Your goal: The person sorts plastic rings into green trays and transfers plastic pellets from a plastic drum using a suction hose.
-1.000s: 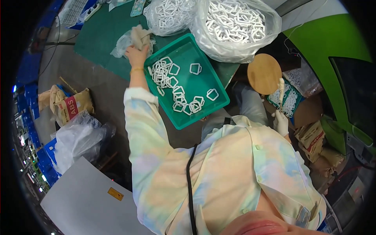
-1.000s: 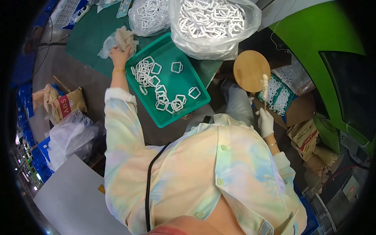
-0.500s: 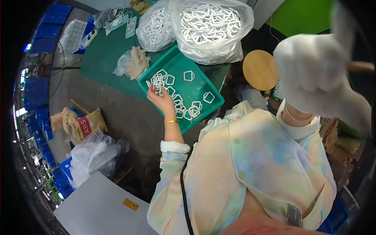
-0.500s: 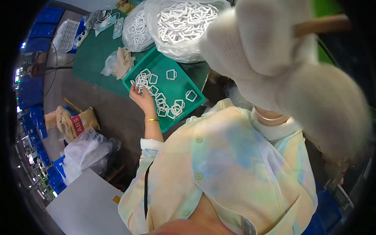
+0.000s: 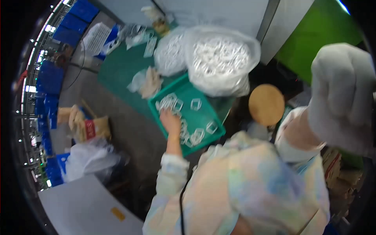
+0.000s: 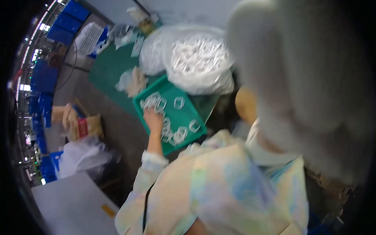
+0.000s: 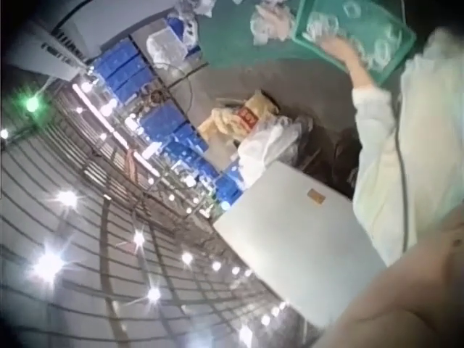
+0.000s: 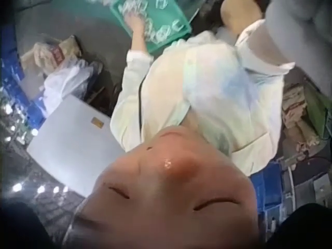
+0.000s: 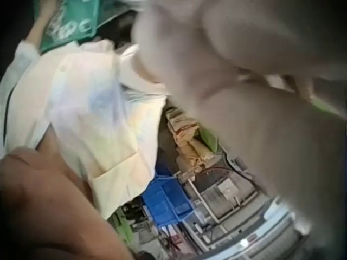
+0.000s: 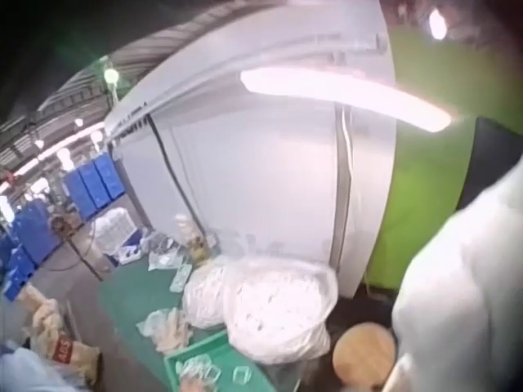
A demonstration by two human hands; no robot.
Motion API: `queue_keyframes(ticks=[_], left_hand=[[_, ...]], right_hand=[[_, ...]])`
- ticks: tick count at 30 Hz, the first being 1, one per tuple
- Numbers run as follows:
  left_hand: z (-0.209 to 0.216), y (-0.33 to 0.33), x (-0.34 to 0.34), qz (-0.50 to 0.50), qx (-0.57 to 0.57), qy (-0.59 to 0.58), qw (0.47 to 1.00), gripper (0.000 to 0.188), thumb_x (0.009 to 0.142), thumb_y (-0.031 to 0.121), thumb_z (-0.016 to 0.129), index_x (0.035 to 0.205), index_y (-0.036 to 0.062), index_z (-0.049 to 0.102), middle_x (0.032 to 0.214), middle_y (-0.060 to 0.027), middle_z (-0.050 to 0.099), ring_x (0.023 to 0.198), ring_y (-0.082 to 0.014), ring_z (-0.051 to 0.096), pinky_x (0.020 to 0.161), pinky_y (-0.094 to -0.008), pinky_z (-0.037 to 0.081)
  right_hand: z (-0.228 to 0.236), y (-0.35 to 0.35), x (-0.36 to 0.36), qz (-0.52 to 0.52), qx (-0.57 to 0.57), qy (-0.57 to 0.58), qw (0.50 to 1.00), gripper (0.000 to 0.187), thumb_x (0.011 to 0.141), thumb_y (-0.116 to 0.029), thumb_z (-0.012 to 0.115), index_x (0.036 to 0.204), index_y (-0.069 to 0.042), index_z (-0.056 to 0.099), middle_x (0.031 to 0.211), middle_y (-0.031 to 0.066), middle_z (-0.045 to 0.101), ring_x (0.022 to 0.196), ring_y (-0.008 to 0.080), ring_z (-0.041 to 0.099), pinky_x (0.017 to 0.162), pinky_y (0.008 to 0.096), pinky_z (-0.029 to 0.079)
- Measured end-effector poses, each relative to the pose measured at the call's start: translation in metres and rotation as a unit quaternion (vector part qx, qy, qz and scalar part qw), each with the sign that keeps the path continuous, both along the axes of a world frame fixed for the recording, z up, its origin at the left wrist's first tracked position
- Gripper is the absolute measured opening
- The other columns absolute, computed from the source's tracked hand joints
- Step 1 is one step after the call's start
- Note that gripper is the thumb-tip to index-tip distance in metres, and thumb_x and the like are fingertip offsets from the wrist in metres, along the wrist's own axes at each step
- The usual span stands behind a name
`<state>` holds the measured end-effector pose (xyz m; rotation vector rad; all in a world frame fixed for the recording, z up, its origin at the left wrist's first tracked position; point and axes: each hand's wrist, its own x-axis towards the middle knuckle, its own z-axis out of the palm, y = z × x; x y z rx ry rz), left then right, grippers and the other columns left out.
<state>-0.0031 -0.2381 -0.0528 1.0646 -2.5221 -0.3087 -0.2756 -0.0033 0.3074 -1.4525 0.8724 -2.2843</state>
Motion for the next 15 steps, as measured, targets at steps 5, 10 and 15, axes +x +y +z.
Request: queue_keyframes(ticks=[5,10,15], left_hand=[[-0.002,-0.01,-0.006,0.082,0.005,-0.036,0.996,0.029,0.074,0.004,0.064,0.103,0.0071,0.063,0.11,-0.0208,0.055,0.107,-0.0408,0.051,0.086,-0.0461,0.048],[0.004,-0.023,0.007,0.09,0.132,-0.051,0.986,0.024,0.073,0.016,0.072,0.093,0.0114,0.06,0.092,-0.0152,0.057,0.092,-0.0347,0.057,0.077,-0.0431,0.049],[0.011,-0.021,0.002,0.142,0.338,0.116,0.923,0.026,0.075,0.01,0.067,0.096,0.0005,0.056,0.099,-0.013,0.063,0.083,-0.0213,0.063,0.072,-0.031,0.05]], right_hand=[[-0.03,0.042,-0.012,-0.011,0.055,-0.082,0.995,0.041,0.097,-0.023,0.046,0.127,0.005,0.048,0.056,-0.007,0.021,0.044,0.0051,0.022,0.042,0.0236,0.021],[-0.092,0.023,-0.01,-0.064,0.325,-0.22,0.918,0.026,0.096,-0.014,0.05,0.113,0.004,0.058,0.059,-0.0088,0.03,0.046,0.0022,0.028,0.043,0.021,0.02],[-0.189,0.047,0.02,-0.047,0.503,-0.269,0.82,0.024,0.097,-0.022,0.052,0.108,-0.003,0.06,0.053,-0.0109,0.033,0.038,0.0005,0.028,0.037,0.0199,0.02]])
